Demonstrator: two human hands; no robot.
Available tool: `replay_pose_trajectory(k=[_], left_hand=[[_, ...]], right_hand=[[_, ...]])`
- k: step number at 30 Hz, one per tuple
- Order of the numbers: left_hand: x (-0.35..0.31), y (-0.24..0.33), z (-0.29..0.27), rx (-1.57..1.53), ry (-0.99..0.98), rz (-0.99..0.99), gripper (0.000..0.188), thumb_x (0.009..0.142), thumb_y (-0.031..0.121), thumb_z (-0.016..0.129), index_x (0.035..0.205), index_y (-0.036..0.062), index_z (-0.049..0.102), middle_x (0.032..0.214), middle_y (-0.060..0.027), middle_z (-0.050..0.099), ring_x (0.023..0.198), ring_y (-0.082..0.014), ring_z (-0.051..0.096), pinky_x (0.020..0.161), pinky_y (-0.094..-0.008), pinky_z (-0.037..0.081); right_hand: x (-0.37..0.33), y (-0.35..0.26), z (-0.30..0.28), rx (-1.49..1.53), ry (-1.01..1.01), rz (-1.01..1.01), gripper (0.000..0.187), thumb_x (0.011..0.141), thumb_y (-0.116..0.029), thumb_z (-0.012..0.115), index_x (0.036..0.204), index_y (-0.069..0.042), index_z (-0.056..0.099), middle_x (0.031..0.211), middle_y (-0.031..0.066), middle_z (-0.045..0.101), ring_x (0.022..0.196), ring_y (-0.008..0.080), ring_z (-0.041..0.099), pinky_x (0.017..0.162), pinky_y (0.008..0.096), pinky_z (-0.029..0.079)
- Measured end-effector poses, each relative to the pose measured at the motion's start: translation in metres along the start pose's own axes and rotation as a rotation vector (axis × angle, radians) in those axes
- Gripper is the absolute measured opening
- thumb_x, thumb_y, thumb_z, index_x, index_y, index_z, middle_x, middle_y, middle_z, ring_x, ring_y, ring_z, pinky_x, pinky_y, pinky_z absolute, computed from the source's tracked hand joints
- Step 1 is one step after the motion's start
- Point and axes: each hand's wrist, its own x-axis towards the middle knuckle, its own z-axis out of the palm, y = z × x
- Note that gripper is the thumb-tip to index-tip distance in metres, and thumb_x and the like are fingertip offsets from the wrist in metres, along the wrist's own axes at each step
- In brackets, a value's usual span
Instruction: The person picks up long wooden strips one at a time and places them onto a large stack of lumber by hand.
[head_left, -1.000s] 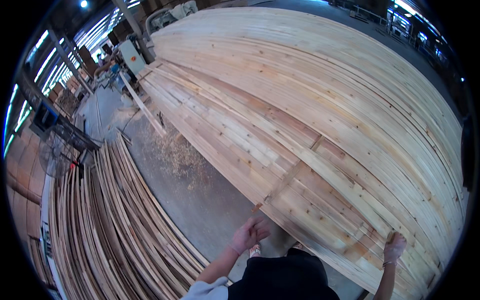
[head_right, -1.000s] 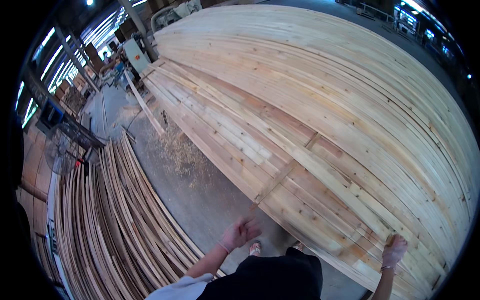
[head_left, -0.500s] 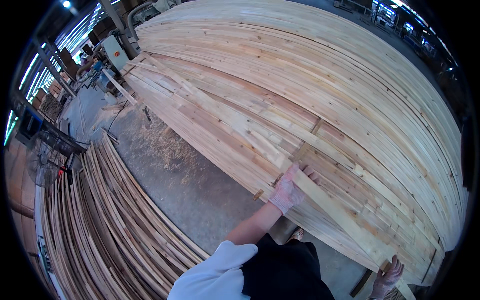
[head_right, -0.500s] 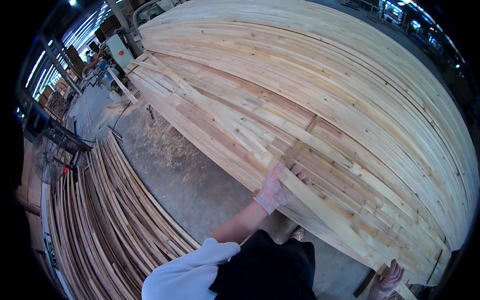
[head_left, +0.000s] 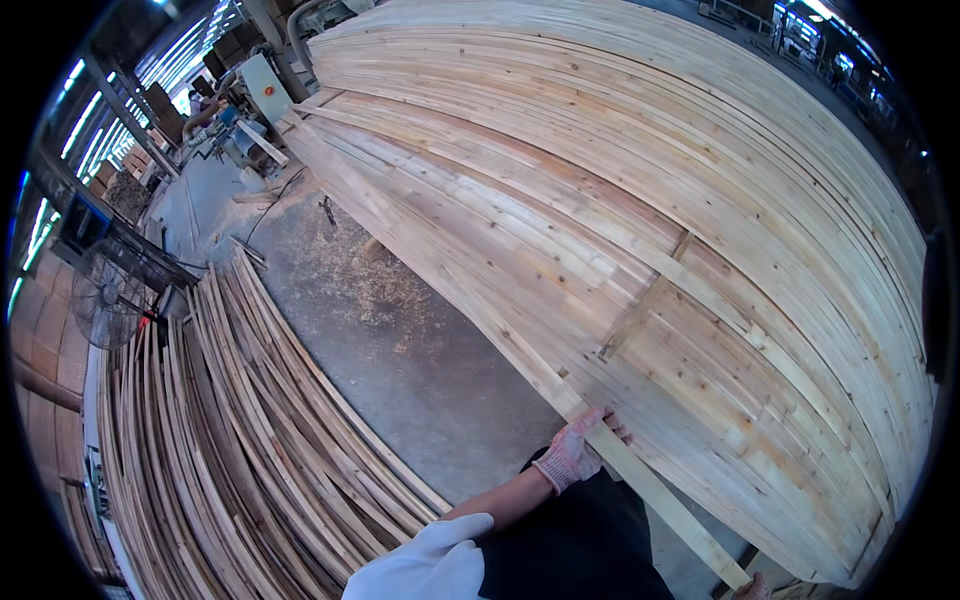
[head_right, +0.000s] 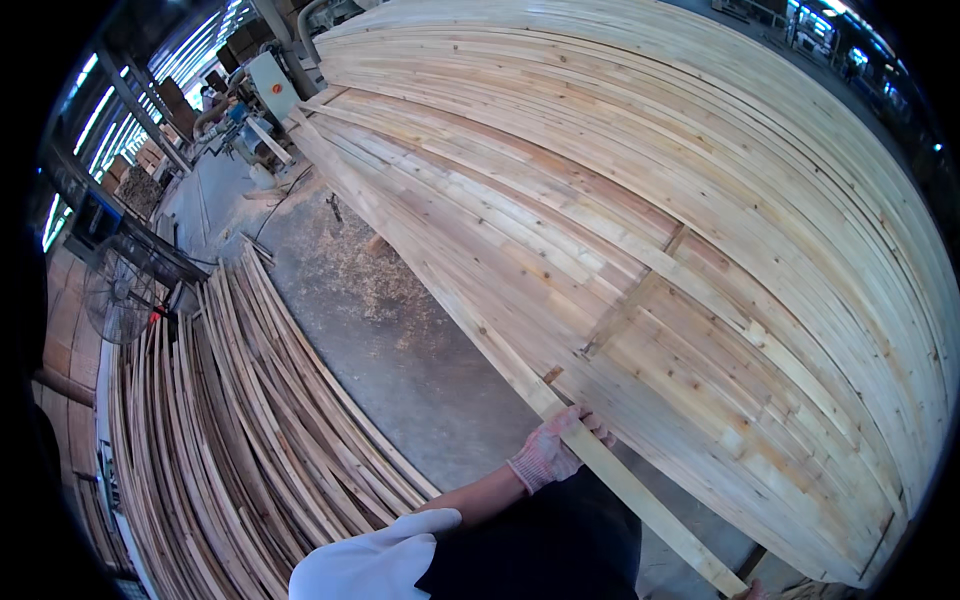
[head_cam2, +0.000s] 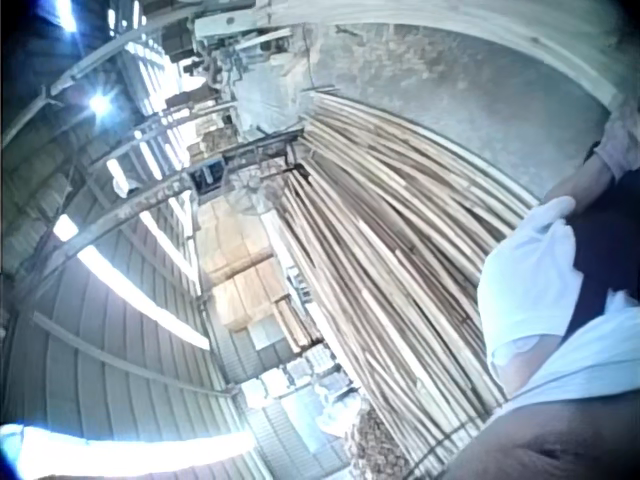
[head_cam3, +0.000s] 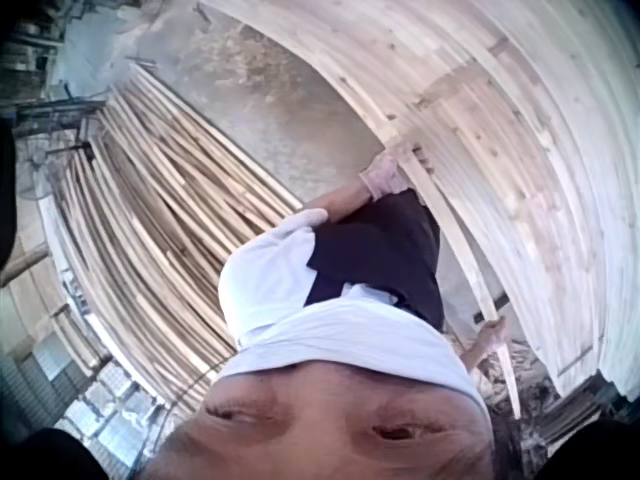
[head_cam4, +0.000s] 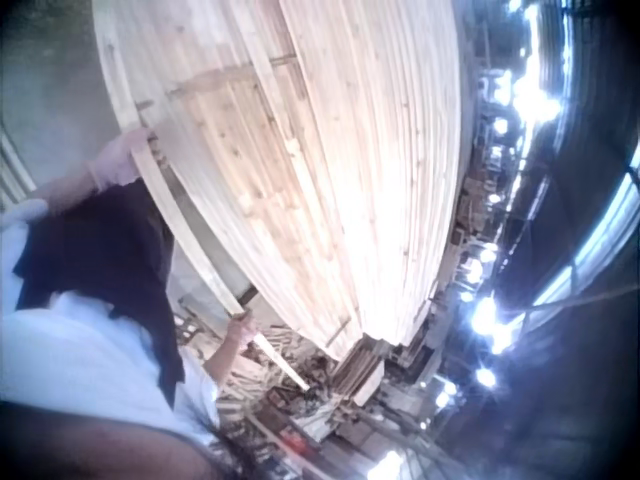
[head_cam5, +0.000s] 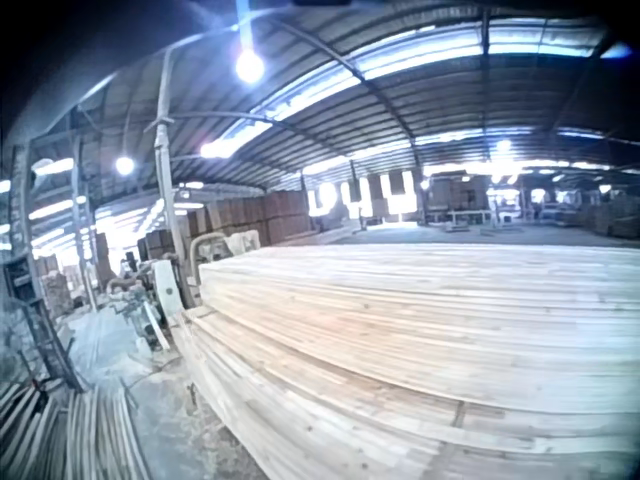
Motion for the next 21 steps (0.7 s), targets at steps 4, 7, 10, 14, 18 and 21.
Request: replay_pose_trajectory(k=[4, 7, 10, 14, 18, 21], left_hand=[[-0.005, 0.001, -0.002, -0.007, 0.118, 0.034, 0.023, 0.094, 0.027, 0.058, 0.103, 0.0053, 0.057, 0.084, -0.0056, 0.055, 0.085, -0.0258, 0.056, 0.096, -0.0482, 0.046], [-0.010, -0.005, -0.004, -0.032, 0.108, 0.061, 0.025, 0.093, 0.028, 0.058, 0.102, 0.0051, 0.057, 0.084, -0.0066, 0.053, 0.085, -0.0264, 0.054, 0.094, -0.0481, 0.046], [-0.011, -0.015, -0.010, -0.075, 0.076, 0.103, 0.027, 0.093, 0.030, 0.057, 0.102, 0.0043, 0.057, 0.084, -0.0072, 0.051, 0.085, -0.0265, 0.053, 0.093, -0.0476, 0.046], [0.000, -0.028, -0.031, -0.155, -0.182, 0.145, 0.030, 0.093, 0.032, 0.057, 0.101, 0.0032, 0.056, 0.086, -0.0087, 0.054, 0.083, -0.0280, 0.055, 0.093, -0.0485, 0.047], [0.009, -0.055, -0.063, 0.094, 0.020, 0.282, 0.032, 0.094, 0.032, 0.055, 0.106, 0.0016, 0.057, 0.099, -0.0122, 0.061, 0.091, -0.0325, 0.060, 0.092, -0.0507, 0.049], [0.003, -0.107, -0.088, 0.100, 0.203, 0.059, 0.034, 0.095, 0.030, 0.056, 0.112, 0.0014, 0.057, 0.110, -0.0144, 0.064, 0.102, -0.0332, 0.061, 0.092, -0.0492, 0.050]], right_hand=[[0.017, -0.017, -0.004, 0.042, 0.055, -0.050, 0.031, 0.085, -0.021, 0.055, 0.114, -0.017, 0.066, 0.087, 0.0146, 0.068, 0.074, 0.0344, 0.065, 0.070, 0.0479, 0.052], [0.028, -0.018, -0.006, 0.047, 0.035, -0.048, 0.031, 0.085, -0.019, 0.054, 0.113, -0.018, 0.066, 0.087, 0.0149, 0.068, 0.074, 0.0336, 0.065, 0.070, 0.0469, 0.052], [0.036, -0.005, -0.005, 0.082, 0.048, -0.086, 0.031, 0.085, -0.018, 0.053, 0.114, -0.019, 0.065, 0.090, 0.0170, 0.067, 0.077, 0.0341, 0.065, 0.071, 0.0451, 0.052], [0.054, 0.016, 0.010, 0.118, -0.104, -0.080, 0.029, 0.087, -0.023, 0.055, 0.112, -0.010, 0.063, 0.075, 0.0158, 0.065, 0.067, 0.0326, 0.063, 0.070, 0.0443, 0.052], [0.078, -0.017, 0.038, 0.259, 0.069, -0.321, 0.038, 0.059, -0.024, 0.079, 0.089, -0.009, 0.062, 0.069, 0.0088, 0.062, 0.074, 0.0313, 0.063, 0.074, 0.0440, 0.048], [0.086, -0.082, 0.037, 0.296, -0.268, -0.367, 0.045, 0.054, -0.024, 0.086, 0.091, -0.011, 0.063, 0.071, 0.0074, 0.063, 0.076, 0.0308, 0.062, 0.076, 0.0437, 0.048]])
